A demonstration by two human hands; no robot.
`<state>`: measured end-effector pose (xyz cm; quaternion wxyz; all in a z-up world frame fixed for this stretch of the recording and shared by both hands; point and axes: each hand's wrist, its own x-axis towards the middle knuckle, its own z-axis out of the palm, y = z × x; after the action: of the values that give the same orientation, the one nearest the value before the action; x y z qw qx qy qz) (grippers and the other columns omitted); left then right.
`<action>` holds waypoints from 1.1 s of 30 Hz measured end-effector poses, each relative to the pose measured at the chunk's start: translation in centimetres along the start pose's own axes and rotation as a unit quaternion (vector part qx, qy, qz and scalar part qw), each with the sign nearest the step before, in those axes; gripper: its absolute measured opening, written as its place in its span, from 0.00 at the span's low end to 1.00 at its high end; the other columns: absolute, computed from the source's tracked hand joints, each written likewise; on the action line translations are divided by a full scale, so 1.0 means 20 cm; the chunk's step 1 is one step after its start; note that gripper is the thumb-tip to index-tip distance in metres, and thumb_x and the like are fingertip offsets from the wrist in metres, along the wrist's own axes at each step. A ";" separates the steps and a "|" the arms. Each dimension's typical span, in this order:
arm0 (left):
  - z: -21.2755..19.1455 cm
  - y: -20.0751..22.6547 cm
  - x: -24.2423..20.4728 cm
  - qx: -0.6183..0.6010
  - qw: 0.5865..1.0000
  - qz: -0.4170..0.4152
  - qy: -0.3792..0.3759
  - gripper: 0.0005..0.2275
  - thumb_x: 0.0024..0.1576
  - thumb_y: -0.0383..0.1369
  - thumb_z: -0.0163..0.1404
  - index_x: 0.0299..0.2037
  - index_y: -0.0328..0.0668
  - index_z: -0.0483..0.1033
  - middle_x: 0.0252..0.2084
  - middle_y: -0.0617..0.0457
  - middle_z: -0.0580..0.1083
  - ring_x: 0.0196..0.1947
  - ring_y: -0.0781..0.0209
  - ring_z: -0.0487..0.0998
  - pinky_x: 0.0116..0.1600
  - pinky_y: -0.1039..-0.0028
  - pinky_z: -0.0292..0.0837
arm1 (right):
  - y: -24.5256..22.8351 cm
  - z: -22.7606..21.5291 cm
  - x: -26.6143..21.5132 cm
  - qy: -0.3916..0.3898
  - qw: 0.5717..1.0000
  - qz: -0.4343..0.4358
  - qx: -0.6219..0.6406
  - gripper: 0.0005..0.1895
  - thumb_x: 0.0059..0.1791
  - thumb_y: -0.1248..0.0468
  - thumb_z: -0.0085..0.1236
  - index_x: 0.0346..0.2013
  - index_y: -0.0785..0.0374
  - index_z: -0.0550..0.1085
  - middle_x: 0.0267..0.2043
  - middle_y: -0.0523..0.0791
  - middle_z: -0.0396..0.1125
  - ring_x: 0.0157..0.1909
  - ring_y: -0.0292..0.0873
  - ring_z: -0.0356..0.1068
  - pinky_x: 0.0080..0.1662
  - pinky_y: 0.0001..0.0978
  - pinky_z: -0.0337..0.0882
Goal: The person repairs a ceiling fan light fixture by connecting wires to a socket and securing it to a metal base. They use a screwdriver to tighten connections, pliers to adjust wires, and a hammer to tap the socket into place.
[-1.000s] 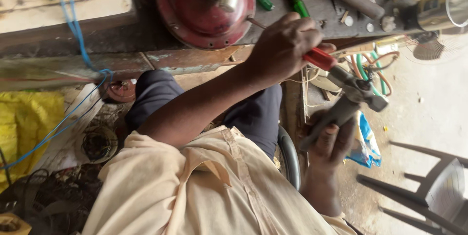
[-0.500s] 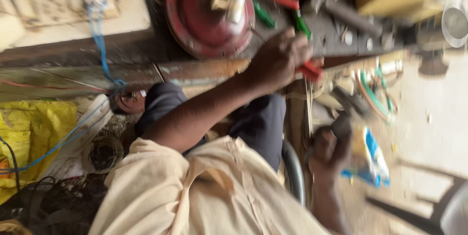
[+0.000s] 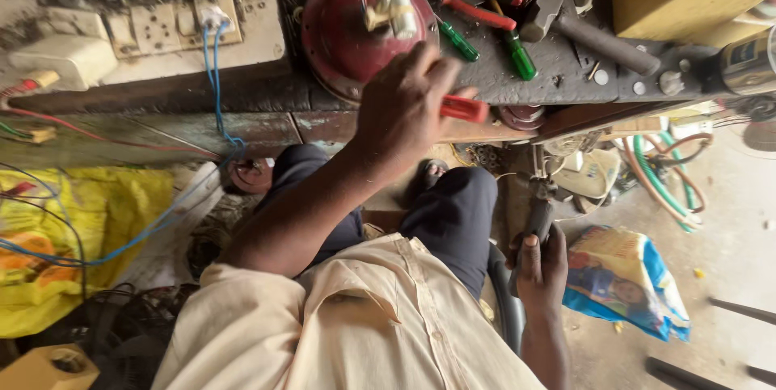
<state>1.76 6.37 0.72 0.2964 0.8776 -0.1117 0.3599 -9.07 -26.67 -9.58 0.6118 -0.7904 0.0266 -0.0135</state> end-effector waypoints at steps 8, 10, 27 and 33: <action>0.08 -0.08 -0.06 0.230 0.969 0.030 -0.080 0.06 0.56 0.27 0.53 0.41 0.32 0.78 0.43 0.49 0.70 0.31 0.60 0.73 0.33 0.66 0.72 | 0.01 0.06 0.05 -0.072 0.997 -0.021 0.035 0.26 0.57 0.56 0.50 0.63 0.69 0.61 0.35 0.44 0.67 0.28 0.34 0.65 0.31 0.26 0.67; 0.08 -0.09 -0.10 0.232 0.967 0.045 -0.093 0.05 0.58 0.27 0.53 0.40 0.32 0.79 0.43 0.51 0.70 0.31 0.61 0.72 0.33 0.67 0.71 | 0.02 0.06 0.03 -0.077 0.997 -0.016 0.027 0.26 0.57 0.56 0.51 0.64 0.70 0.61 0.36 0.45 0.68 0.29 0.34 0.65 0.32 0.26 0.67; -0.51 -0.28 -0.27 0.301 0.948 -0.030 -0.094 0.15 0.59 0.25 0.53 0.57 0.38 0.79 0.55 0.52 0.72 0.45 0.51 0.73 0.52 0.61 0.72 | 0.10 0.01 0.02 -0.081 0.996 0.033 0.033 0.28 0.57 0.55 0.51 0.67 0.68 0.61 0.36 0.45 0.67 0.29 0.33 0.65 0.31 0.25 0.67; -0.40 -0.22 -0.32 0.183 0.974 -0.084 -0.107 0.16 0.63 0.26 0.56 0.61 0.36 0.76 0.58 0.46 0.71 0.50 0.43 0.75 0.52 0.56 0.72 | 0.10 0.00 0.03 -0.095 0.995 0.022 0.015 0.29 0.57 0.57 0.52 0.68 0.69 0.59 0.36 0.45 0.68 0.29 0.33 0.66 0.32 0.25 0.68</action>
<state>-5.54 14.66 -1.22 0.1466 0.9566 -0.0006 0.2520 -8.55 -27.19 -11.44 0.6236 -0.7781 -0.0140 0.0745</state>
